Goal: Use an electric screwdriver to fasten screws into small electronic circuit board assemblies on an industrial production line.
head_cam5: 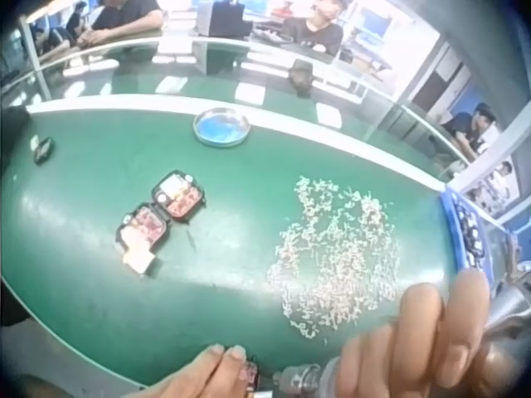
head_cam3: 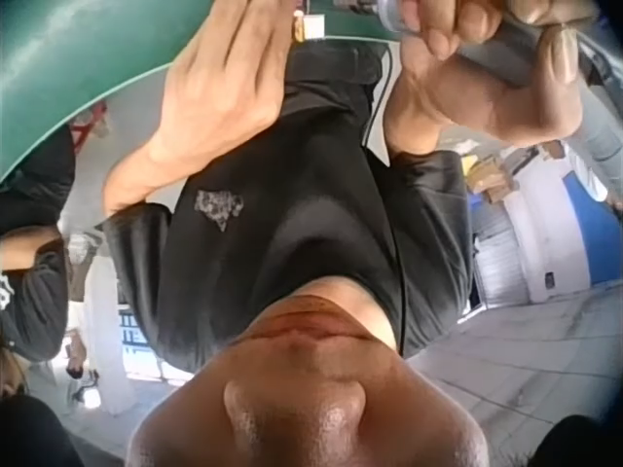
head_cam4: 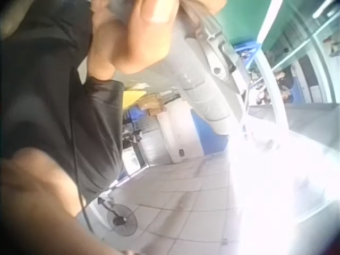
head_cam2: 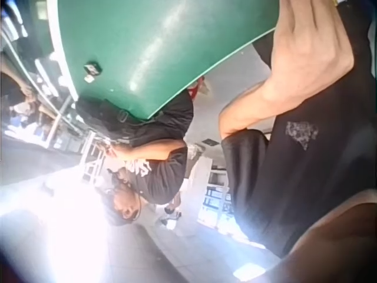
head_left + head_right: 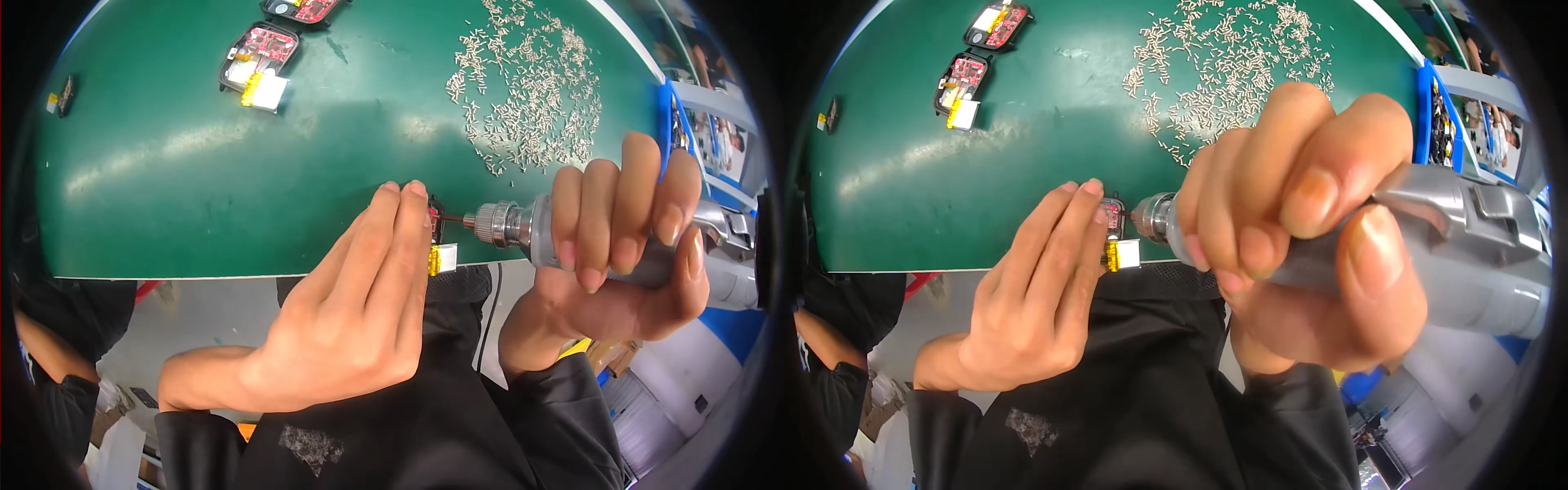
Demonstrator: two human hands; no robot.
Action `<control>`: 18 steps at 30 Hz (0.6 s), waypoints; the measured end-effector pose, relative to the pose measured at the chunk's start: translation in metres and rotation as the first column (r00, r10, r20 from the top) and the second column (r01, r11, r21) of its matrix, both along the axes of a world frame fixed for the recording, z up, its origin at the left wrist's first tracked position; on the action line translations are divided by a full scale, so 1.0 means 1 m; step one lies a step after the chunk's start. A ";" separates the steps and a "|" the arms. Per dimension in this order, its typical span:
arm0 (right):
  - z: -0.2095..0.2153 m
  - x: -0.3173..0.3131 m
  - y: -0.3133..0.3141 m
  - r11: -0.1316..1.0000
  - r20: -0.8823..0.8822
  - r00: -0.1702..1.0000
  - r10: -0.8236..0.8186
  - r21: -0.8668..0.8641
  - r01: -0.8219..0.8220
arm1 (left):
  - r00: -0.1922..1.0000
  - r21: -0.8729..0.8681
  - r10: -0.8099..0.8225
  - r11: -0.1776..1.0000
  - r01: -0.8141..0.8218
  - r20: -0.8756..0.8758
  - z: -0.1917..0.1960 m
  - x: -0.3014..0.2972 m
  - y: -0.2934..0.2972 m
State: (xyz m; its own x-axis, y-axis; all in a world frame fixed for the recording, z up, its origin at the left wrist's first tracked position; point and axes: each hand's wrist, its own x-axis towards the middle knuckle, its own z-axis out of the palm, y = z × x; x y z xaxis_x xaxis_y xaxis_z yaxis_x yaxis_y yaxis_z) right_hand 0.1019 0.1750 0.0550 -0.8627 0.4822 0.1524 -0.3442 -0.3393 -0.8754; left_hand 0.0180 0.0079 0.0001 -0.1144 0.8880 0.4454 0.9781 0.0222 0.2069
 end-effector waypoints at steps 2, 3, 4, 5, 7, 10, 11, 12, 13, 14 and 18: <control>0.002 0.000 -0.002 1.000 0.006 1.000 -0.004 0.022 0.004 | 1.000 0.028 0.011 1.000 -0.012 0.006 -0.002 0.000 0.000; 0.002 0.000 -0.003 0.999 0.009 1.000 -0.010 0.046 0.010 | 1.000 0.028 0.014 1.000 -0.014 0.009 -0.001 0.000 -0.001; 0.001 0.000 -0.003 0.999 0.009 1.000 -0.005 0.045 0.005 | 0.999 0.020 0.019 1.000 -0.019 0.026 0.000 0.001 0.000; 0.001 0.001 -0.003 0.999 -0.003 1.000 -0.011 0.044 0.011 | 0.999 0.012 0.024 1.000 -0.024 0.042 0.000 0.002 0.000; -0.001 0.001 -0.003 0.999 -0.015 1.000 -0.015 0.044 0.015 | 0.999 0.021 0.031 0.999 -0.032 0.044 0.000 0.002 0.000; -0.001 0.002 -0.004 0.998 -0.032 0.999 -0.019 0.052 0.021 | 0.998 0.029 0.032 0.999 -0.033 0.049 -0.001 0.002 0.000; 0.000 0.001 -0.004 0.999 -0.023 0.999 -0.030 0.044 0.031 | 0.998 0.028 0.030 0.999 -0.032 0.051 -0.001 0.001 0.000; 0.000 0.001 -0.005 0.998 -0.014 0.999 -0.041 0.037 0.042 | 0.998 0.028 0.032 0.999 -0.033 0.050 0.000 0.002 -0.001; 0.000 0.001 -0.005 0.998 -0.014 0.999 -0.041 0.038 0.041 | 0.998 0.025 0.035 0.999 -0.036 0.052 0.000 0.001 -0.001; -0.001 0.001 -0.005 0.998 -0.022 0.999 -0.040 0.047 0.041 | 0.998 0.023 0.038 0.999 -0.040 0.054 0.000 0.001 -0.001; -0.001 0.000 -0.002 0.999 -0.015 1.000 0.013 0.045 -0.012 | 0.998 0.016 0.029 0.999 -0.030 0.052 0.000 0.001 -0.001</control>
State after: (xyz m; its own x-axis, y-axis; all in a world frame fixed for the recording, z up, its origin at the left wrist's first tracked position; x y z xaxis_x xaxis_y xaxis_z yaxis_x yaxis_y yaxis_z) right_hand 0.1023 0.1735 0.0542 -0.8663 0.4635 0.1864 -0.3532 -0.3043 -0.8847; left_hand 0.0188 0.0073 -0.0001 -0.1637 0.8762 0.4533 0.9650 0.0467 0.2582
